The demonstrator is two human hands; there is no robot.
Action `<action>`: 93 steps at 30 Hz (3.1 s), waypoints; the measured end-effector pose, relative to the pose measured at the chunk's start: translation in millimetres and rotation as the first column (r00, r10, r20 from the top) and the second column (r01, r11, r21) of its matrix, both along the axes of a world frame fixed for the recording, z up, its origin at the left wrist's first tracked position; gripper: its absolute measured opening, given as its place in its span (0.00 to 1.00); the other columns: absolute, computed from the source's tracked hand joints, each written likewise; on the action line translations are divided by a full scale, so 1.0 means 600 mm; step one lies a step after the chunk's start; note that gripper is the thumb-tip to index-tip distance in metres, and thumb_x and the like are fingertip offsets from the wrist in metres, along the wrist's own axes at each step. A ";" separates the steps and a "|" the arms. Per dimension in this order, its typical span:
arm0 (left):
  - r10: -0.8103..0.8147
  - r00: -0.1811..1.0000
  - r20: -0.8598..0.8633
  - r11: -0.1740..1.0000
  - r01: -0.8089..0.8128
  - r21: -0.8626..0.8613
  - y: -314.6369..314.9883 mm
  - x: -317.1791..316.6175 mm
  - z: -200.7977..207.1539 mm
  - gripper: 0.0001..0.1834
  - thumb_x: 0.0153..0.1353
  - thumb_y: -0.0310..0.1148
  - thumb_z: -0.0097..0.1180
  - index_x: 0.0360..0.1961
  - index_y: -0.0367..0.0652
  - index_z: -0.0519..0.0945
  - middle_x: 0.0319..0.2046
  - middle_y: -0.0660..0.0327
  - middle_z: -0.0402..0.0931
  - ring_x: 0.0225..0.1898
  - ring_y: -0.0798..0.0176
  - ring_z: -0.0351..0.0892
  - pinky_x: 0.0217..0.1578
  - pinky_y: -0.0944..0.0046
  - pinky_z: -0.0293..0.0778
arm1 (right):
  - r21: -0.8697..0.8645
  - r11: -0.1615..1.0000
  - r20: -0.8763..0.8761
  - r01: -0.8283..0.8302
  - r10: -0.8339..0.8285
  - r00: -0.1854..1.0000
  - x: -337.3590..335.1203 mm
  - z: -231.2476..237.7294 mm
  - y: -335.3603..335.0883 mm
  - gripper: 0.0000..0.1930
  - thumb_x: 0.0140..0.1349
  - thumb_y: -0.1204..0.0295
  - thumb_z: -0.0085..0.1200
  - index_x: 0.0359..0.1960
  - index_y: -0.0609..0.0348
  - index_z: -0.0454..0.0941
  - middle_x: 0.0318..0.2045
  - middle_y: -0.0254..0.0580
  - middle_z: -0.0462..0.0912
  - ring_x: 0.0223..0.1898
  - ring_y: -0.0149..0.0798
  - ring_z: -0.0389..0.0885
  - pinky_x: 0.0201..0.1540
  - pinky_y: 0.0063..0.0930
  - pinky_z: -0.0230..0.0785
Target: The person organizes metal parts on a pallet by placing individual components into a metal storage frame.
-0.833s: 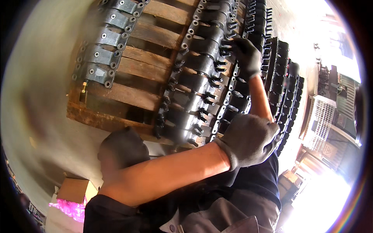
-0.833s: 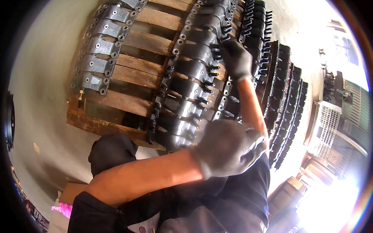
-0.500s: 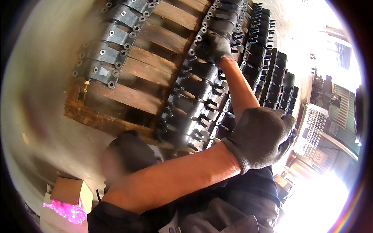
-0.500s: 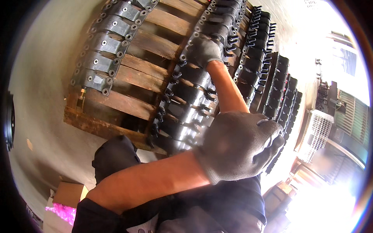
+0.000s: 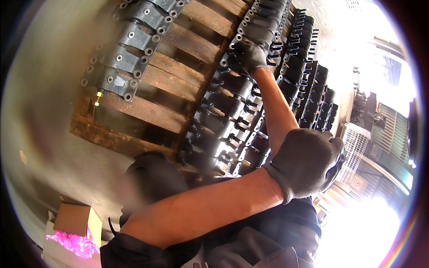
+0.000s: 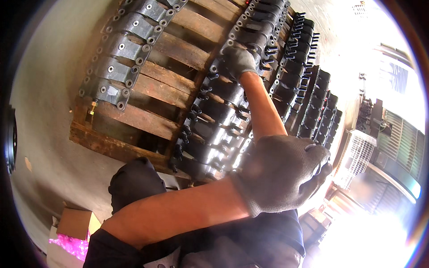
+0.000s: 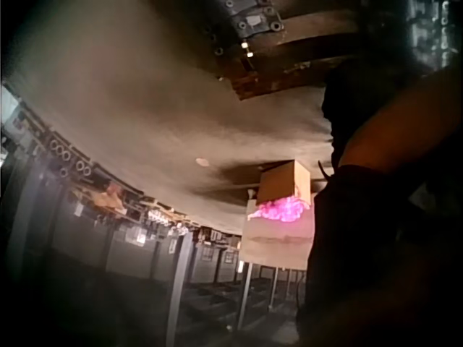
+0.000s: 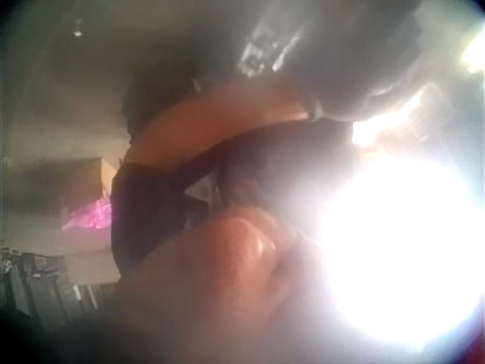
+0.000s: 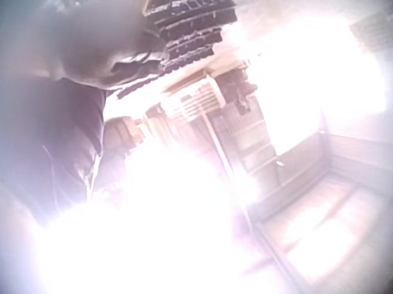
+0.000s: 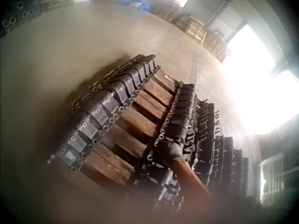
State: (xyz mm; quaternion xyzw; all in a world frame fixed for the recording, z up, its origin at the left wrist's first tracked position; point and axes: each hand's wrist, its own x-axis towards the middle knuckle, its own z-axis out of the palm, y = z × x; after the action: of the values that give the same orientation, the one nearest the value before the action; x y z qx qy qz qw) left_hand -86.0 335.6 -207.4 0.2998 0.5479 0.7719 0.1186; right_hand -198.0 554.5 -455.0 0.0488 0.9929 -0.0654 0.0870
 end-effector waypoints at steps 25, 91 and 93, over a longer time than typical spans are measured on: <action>-0.088 0.996 0.018 0.996 0.088 -0.005 0.004 0.022 -0.007 0.09 0.63 0.34 0.63 0.33 0.40 0.78 0.26 0.53 0.79 0.26 0.48 0.82 0.28 0.50 0.76 | 0.237 0.969 0.323 -0.074 -0.007 0.946 -0.045 0.032 -0.044 0.25 0.65 0.74 0.51 0.64 0.38 0.77 0.50 0.53 0.86 0.52 0.56 0.86 0.52 0.49 0.79; -0.211 0.977 0.025 0.972 0.213 -0.103 -0.002 0.024 0.000 0.13 0.57 0.36 0.66 0.36 0.41 0.78 0.29 0.53 0.80 0.31 0.47 0.84 0.34 0.48 0.78 | 0.242 0.938 0.351 -0.247 0.153 0.924 -0.036 0.040 -0.024 0.17 0.65 0.74 0.50 0.52 0.44 0.83 0.49 0.51 0.86 0.53 0.55 0.85 0.54 0.45 0.79; -0.205 0.978 0.027 0.974 0.206 -0.094 0.000 0.025 0.001 0.13 0.57 0.36 0.66 0.36 0.41 0.78 0.29 0.53 0.80 0.32 0.47 0.84 0.34 0.48 0.78 | 0.228 0.952 0.291 -0.205 0.135 0.947 -0.033 0.028 -0.016 0.13 0.65 0.75 0.50 0.48 0.52 0.83 0.45 0.54 0.86 0.51 0.58 0.85 0.51 0.48 0.78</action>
State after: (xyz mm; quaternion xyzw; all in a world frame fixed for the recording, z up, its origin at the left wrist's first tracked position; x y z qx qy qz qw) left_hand -71.2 335.3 -206.8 0.3421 0.5494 0.7308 0.2170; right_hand -217.6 545.1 -438.4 -0.0183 0.9720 0.0782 0.2210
